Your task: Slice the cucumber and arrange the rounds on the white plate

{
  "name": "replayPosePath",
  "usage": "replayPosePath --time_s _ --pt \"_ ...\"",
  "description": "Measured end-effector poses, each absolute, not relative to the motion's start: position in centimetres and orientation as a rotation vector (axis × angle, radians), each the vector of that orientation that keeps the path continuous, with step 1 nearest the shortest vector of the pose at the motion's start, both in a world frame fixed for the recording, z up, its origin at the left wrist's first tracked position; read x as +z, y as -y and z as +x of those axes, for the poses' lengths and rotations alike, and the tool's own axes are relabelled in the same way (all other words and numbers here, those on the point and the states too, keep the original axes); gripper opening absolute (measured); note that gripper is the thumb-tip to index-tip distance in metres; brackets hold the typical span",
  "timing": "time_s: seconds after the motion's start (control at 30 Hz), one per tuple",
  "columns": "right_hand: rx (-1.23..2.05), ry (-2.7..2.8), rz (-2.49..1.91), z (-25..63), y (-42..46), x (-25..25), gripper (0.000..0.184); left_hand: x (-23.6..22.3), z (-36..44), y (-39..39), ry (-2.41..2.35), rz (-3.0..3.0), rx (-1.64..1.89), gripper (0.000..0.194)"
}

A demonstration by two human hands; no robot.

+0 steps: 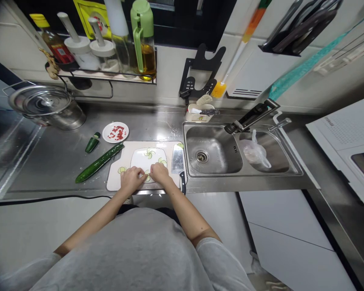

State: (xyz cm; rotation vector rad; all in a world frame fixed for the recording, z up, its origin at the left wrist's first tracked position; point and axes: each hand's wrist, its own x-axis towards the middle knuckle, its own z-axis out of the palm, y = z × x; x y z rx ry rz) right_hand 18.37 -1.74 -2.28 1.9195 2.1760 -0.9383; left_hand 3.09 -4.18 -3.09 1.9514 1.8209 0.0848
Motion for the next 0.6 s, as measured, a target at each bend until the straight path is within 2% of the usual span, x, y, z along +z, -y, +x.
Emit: replayPosePath --time_s 0.6 --pt "-0.848 -2.21 1.927 18.6 2.34 -2.06 0.016 -3.39 2.78 4.11 -1.807 1.946 0.091 0.029"
